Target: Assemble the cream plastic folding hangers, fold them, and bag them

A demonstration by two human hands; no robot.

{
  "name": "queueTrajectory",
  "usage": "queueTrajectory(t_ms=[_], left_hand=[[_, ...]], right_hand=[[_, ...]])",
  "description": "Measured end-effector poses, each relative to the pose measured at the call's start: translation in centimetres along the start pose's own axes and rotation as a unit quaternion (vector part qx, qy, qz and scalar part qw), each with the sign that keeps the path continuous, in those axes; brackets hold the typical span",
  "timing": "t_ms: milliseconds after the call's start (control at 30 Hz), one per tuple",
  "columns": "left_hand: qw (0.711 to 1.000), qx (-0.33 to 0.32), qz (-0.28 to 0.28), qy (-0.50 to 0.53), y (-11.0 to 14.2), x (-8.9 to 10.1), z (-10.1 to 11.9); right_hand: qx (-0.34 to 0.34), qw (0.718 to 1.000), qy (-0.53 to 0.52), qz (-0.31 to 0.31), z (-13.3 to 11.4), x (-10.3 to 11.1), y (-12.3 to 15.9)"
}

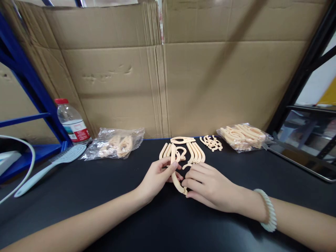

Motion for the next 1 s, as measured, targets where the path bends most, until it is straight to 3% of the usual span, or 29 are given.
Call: queueTrajectory(t_ms=[133, 300, 500, 633, 767, 867, 933, 1000], left_hand=[[0.999, -0.013, 0.031, -0.025, 0.1, 0.6, 0.7], [0.995, -0.031, 0.074, -0.064, 0.6, 1.2, 1.6], [0.988, -0.055, 0.084, -0.114, 1.0, 1.3, 2.0], [0.985, -0.053, 0.101, -0.129, 1.1, 1.6, 1.9], [0.981, -0.059, 0.123, -0.141, 1.1, 2.0, 2.0], [0.976, -0.068, 0.121, -0.168, 1.2, 1.8, 2.2], [0.97, -0.088, 0.115, -0.193, 1.4, 1.5, 2.6], [0.957, -0.12, 0.11, -0.239, 1.7, 1.1, 3.1]], right_hand=[[-0.071, 0.987, -0.139, 0.042, 1.7, 0.6, 0.4], [-0.191, 0.924, -0.293, 0.156, 4.8, 2.1, 1.0], [-0.232, 0.815, -0.512, 0.142, 6.2, 0.5, 1.0], [-0.28, 0.745, -0.575, 0.191, 7.5, 0.1, 2.0], [-0.287, 0.676, -0.619, 0.277, 8.5, 0.6, 2.7], [-0.303, 0.633, -0.651, 0.289, 8.8, 0.1, 2.8], [-0.32, 0.622, -0.662, 0.271, 8.6, -0.7, 2.7], [-0.331, 0.637, -0.654, 0.237, 8.2, -1.4, 2.5]])
Point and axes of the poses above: each hand's wrist, its own y-axis away from the middle knuckle, its own x-axis out of the back of the hand, z = x × y, the point moved 10 cm from there along -y, towards the middle knuckle, and after that the axes turned 11 degrees about -y, right-handed, at the moved point
